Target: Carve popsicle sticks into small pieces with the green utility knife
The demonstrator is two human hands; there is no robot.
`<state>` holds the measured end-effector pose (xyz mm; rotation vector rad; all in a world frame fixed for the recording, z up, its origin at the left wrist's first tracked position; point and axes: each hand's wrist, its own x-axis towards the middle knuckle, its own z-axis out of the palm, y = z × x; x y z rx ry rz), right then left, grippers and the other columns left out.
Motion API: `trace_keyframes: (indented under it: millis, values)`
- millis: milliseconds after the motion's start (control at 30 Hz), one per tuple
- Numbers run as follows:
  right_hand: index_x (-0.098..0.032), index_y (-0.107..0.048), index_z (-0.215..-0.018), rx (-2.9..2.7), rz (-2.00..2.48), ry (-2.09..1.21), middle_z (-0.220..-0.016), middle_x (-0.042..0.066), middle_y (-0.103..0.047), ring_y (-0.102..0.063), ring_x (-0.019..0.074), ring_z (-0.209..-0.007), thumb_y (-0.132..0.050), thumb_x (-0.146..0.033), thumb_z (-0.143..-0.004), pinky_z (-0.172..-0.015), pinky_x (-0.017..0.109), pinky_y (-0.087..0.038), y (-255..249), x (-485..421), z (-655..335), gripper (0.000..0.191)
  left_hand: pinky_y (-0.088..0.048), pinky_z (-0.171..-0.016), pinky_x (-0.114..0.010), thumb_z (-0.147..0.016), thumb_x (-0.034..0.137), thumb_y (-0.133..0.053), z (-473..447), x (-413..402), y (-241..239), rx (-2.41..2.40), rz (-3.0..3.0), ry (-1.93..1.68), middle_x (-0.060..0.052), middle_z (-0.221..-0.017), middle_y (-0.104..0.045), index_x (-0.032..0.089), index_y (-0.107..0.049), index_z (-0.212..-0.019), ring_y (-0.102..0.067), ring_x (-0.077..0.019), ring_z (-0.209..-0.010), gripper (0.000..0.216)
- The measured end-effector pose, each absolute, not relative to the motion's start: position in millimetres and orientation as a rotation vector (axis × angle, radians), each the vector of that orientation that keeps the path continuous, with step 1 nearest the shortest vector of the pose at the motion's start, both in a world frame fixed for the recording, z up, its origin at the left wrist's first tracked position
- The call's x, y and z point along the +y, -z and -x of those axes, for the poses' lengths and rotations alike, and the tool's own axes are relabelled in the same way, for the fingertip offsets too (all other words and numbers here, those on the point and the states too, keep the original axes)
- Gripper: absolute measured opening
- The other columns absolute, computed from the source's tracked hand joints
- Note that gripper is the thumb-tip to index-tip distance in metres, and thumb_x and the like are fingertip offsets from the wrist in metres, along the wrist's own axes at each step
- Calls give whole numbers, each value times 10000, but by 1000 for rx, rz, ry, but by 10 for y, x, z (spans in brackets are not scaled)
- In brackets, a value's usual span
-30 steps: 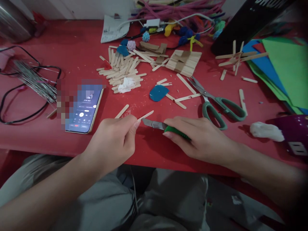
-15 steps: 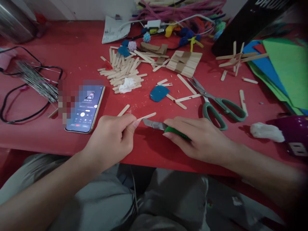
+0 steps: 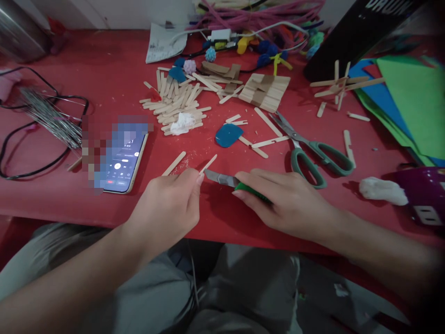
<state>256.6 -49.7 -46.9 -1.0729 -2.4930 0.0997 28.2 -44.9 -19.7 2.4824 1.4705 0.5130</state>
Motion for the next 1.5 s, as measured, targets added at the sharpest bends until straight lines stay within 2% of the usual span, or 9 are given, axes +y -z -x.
trace_keyframes:
  millis: [267,600,1500]
  values:
    - [-133,-619,-1042,-2479,1062,-201,-798,57,-699,-662,162,-657,-487,-282,-997,-544,268,-424,453,-498,-2591,204,-280,-486,-242,-930,216,-422,-229,-367,102,1462,-2278,-394,32,-511,-500,183,-474,-603,-414,-80,-463,333]
    - [-138,-615,-1036,-2482,1029,-147,-755,33,-674,-621,140,-614,-504,-286,-989,-517,270,-382,468,-502,-2591,191,-283,-477,-239,-903,205,-450,-190,-341,114,1473,-2190,-460,43,-487,-497,178,-502,-577,-399,-70,-447,331]
    - [-137,-634,-1043,-2479,1063,-129,-751,42,-668,-619,140,-608,-496,-283,-990,-516,258,-394,471,-511,-2575,208,-274,-484,-245,-910,196,-442,-221,-342,132,1468,-2304,-445,33,-486,-501,180,-513,-589,-387,-76,-440,330]
